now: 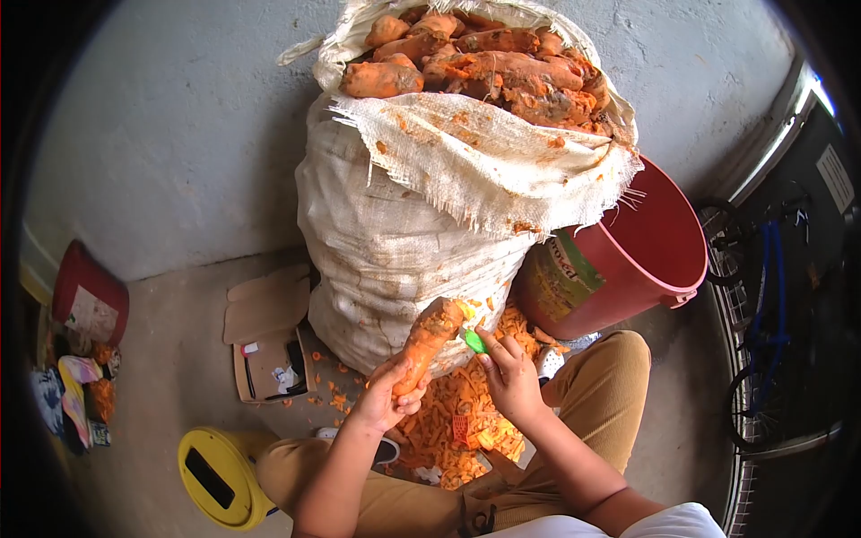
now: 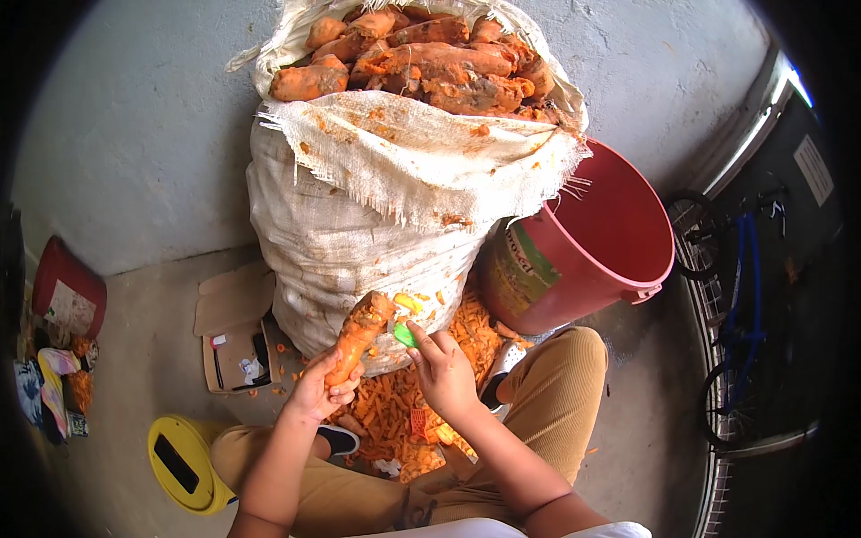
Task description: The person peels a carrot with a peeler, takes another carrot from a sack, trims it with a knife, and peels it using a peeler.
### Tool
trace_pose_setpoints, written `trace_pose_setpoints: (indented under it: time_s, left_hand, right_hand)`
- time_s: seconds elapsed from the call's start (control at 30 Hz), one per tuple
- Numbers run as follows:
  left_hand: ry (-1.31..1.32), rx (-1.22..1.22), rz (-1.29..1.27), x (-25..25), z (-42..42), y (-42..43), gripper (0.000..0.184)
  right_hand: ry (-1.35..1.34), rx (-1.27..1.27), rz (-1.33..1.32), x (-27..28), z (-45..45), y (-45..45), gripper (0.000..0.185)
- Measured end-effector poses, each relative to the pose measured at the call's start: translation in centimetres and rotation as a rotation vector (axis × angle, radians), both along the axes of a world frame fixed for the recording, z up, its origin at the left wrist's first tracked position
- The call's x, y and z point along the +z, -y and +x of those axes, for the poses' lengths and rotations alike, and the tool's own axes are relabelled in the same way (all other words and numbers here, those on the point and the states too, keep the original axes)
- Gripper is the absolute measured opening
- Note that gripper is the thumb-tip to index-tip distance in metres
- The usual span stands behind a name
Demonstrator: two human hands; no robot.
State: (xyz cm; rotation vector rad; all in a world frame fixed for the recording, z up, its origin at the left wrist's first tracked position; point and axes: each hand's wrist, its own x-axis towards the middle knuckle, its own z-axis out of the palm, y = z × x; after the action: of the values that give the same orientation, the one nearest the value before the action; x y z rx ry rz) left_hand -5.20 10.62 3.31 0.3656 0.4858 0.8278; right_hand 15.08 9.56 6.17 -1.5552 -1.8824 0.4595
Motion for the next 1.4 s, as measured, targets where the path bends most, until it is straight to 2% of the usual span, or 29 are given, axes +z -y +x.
trace_pose_setpoints:
  time_s: [0.27,0.43,0.57,0.8,0.9,0.97,1.07,1.17,1.27,1.4]
  left_hand:
    - [-0.09,-0.02,0.013,-0.1,-0.3,-0.2,0.029]
    - [-0.211,-0.06,0.05,0.9,-0.9,-0.5,0.025]
    - [-0.211,-0.055,0.047,0.5,-0.8,-0.4,0.026]
    - [-0.274,0.005,0.077,0.4,-0.3,-0.4,0.028]
    - [-0.234,-0.07,0.102,1.2,0.0,0.3,0.027]
    - [-0.203,-0.077,0.102,1.4,-0.2,0.3,0.027]
    - [-0.21,0.02,0.076,0.5,-0.8,-0.1,0.031]
    - [-0.088,0.032,0.043,0.0,-1.6,-0.7,0.031]
    - [-0.104,0.052,0.027,-0.1,-1.4,-0.7,0.032]
    - [-0.066,0.027,-0.003,-0.2,-1.1,-0.6,0.032]
  right_hand:
    - [0.306,0.059,0.178,0.5,1.3,-0.4,0.038]
    - [0.455,0.121,0.168,1.8,2.2,-0.7,0.038]
    - [0.533,0.136,0.18,1.7,2.6,-1.1,0.039]
    - [0.457,-0.013,0.179,-0.3,1.1,-1.5,0.036]
    - [0.386,-0.241,-0.006,-2.6,2.1,-3.1,0.033]
    - [0.298,-0.314,0.0,-2.6,3.4,-3.8,0.027]
    - [0.254,-0.254,-0.053,-2.5,4.0,-3.1,0.027]
    - [0.209,-0.143,-0.087,-0.9,3.4,-2.3,0.028]
    - [0.092,0.022,-0.044,1.0,2.1,-1.3,0.029]
    - [0.017,0.075,-0.082,1.8,0.9,-1.0,0.031]
